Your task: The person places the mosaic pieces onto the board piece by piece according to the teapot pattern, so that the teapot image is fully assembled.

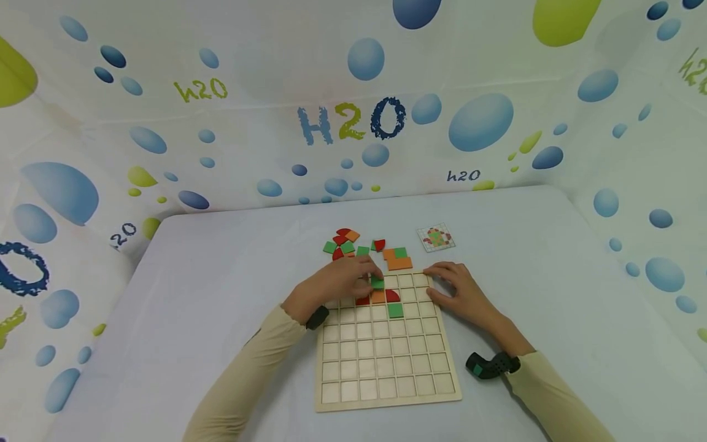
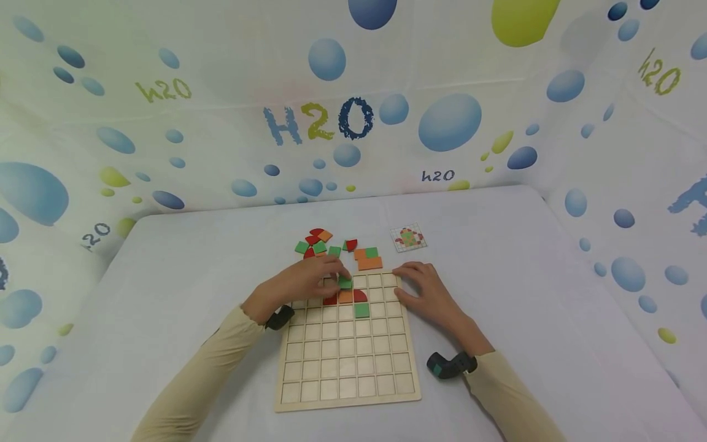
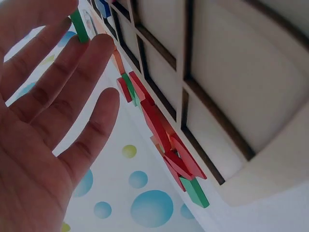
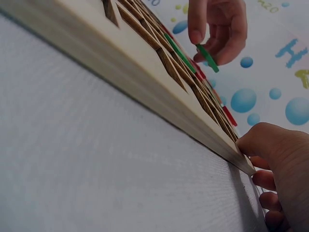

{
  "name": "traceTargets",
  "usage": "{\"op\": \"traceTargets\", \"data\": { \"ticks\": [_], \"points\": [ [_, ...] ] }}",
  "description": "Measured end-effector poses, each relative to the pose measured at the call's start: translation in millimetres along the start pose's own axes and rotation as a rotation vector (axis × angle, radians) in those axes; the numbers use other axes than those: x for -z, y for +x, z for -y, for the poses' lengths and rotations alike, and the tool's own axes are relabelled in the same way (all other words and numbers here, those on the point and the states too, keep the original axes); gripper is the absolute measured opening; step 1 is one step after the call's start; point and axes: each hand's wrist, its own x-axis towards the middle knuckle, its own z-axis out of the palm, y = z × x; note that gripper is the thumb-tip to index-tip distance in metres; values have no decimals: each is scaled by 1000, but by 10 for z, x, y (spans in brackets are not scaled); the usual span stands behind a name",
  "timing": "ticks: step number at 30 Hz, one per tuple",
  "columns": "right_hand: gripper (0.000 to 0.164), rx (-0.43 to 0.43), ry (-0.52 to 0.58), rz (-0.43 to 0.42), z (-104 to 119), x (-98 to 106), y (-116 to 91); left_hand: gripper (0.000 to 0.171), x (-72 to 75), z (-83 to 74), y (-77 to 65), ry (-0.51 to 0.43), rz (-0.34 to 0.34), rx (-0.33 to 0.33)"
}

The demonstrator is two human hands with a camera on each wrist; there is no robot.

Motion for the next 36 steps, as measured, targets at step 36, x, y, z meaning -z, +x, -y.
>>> {"op": "traceTargets", "data": {
  "ticks": [36],
  "points": [
    [38, 2, -15, -11, 41, -12, 18, 17, -7, -53, -76, -155, 185, -74]
  ]
}}
